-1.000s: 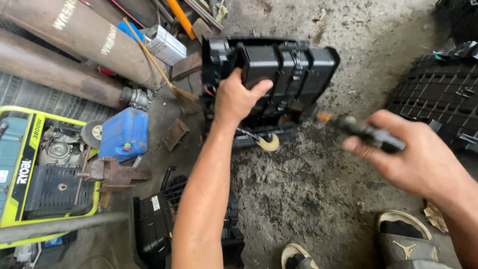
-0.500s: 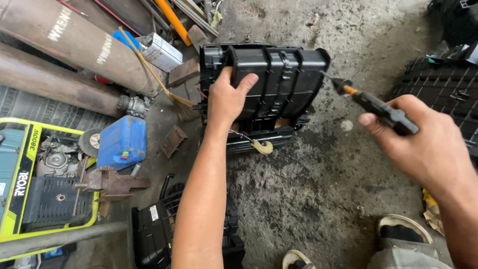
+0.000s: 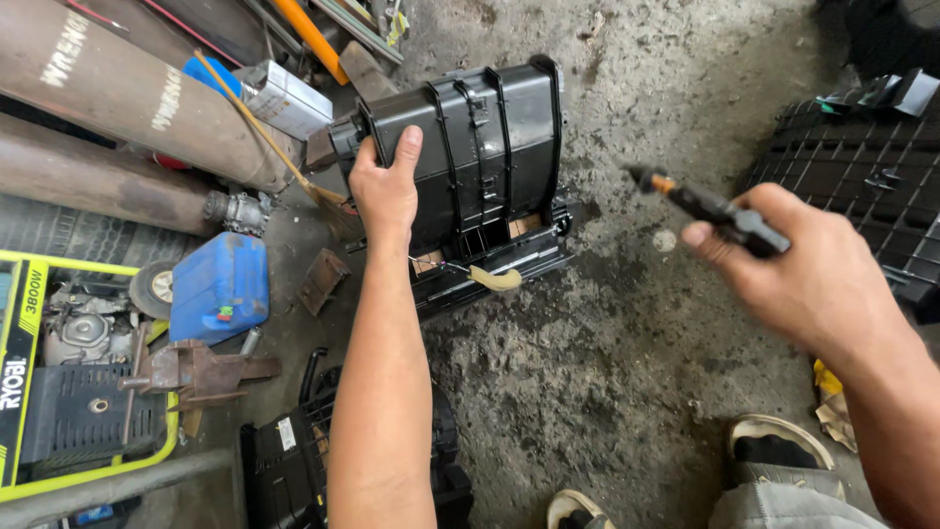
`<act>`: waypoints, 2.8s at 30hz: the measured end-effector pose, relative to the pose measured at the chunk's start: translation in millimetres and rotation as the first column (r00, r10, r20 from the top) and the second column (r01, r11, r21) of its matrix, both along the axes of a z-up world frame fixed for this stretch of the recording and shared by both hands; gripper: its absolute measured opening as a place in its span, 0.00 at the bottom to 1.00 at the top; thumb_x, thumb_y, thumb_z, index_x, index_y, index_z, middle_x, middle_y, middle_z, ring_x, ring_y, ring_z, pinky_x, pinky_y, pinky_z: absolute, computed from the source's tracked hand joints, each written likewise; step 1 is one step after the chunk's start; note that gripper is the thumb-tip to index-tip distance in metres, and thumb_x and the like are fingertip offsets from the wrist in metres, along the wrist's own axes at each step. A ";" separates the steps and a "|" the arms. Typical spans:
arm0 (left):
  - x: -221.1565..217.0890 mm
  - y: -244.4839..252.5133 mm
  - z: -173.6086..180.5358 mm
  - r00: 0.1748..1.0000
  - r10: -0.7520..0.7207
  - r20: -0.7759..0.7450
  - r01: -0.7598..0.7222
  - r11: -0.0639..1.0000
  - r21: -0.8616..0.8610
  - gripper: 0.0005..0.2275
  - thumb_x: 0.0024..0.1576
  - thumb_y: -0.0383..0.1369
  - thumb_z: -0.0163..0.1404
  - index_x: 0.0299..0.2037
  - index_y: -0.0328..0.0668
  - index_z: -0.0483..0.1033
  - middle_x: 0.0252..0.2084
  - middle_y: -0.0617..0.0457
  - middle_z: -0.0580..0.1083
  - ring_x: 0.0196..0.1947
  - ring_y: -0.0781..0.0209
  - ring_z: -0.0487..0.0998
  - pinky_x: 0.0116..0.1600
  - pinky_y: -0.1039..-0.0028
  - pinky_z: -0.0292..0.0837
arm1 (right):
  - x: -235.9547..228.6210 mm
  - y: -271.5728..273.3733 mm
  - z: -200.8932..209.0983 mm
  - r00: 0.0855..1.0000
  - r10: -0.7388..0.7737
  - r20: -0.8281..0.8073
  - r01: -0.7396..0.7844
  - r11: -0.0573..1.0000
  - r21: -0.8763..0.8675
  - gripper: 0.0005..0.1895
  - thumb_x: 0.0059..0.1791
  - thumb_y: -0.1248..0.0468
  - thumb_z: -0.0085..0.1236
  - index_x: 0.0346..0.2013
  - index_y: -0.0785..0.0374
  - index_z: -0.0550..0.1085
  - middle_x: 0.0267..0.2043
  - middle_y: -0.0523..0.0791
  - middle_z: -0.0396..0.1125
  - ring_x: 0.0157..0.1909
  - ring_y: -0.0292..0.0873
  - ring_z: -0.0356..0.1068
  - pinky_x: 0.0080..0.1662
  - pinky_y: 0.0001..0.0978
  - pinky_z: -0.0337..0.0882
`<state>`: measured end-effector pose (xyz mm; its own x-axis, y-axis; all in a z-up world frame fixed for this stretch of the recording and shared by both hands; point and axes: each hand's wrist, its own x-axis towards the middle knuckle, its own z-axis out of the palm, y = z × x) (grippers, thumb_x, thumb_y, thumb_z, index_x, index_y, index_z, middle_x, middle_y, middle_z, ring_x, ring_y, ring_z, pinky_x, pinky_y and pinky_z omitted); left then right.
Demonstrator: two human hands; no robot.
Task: The person uses a handheld air blower to clean dust and debris from the interior and exterior surfaces of two disassembled black plastic automotive components. The person rotates and repositions the parts to access different areas while directing the air stream.
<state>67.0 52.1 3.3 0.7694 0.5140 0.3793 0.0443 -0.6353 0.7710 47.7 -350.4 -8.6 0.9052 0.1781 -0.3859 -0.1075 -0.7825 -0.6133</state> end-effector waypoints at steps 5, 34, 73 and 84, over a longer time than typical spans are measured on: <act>-4.7 2.5 -2.0 0.998 -0.052 0.035 0.052 0.999 0.000 0.19 0.58 0.45 0.60 0.47 0.36 0.80 0.41 0.53 0.82 0.42 0.65 0.79 0.52 0.74 0.73 | 8.1 9.8 0.6 0.997 0.067 -0.034 -0.067 0.998 -0.011 0.30 0.48 0.35 0.56 0.41 0.59 0.76 0.20 0.48 0.69 0.21 0.44 0.70 0.30 0.43 0.71; -12.1 5.8 -9.8 0.993 -0.073 0.091 0.071 0.997 0.022 0.17 0.63 0.45 0.56 0.47 0.36 0.78 0.41 0.55 0.79 0.42 0.66 0.77 0.52 0.74 0.72 | -0.9 71.8 -29.1 0.862 0.428 -0.271 -0.438 0.899 0.023 0.29 0.47 0.34 0.49 0.37 0.57 0.72 0.23 0.51 0.73 0.28 0.53 0.77 0.37 0.51 0.77; 6.9 -58.7 -6.4 0.985 -0.174 0.006 0.173 0.980 0.099 0.17 0.61 0.45 0.57 0.47 0.36 0.78 0.39 0.53 0.81 0.41 0.65 0.81 0.50 0.74 0.76 | 5.1 26.1 7.4 0.938 0.280 -0.206 -0.260 0.958 0.119 0.26 0.46 0.35 0.58 0.38 0.53 0.72 0.19 0.44 0.68 0.20 0.42 0.66 0.27 0.42 0.68; 6.8 -56.4 -5.1 0.988 -0.156 -0.007 0.156 0.982 0.111 0.17 0.61 0.45 0.57 0.46 0.36 0.79 0.37 0.54 0.81 0.39 0.66 0.81 0.49 0.75 0.75 | 4.6 28.2 -1.8 0.967 0.202 -0.157 -0.183 0.975 0.124 0.28 0.47 0.35 0.57 0.39 0.56 0.73 0.21 0.46 0.70 0.21 0.44 0.70 0.29 0.45 0.71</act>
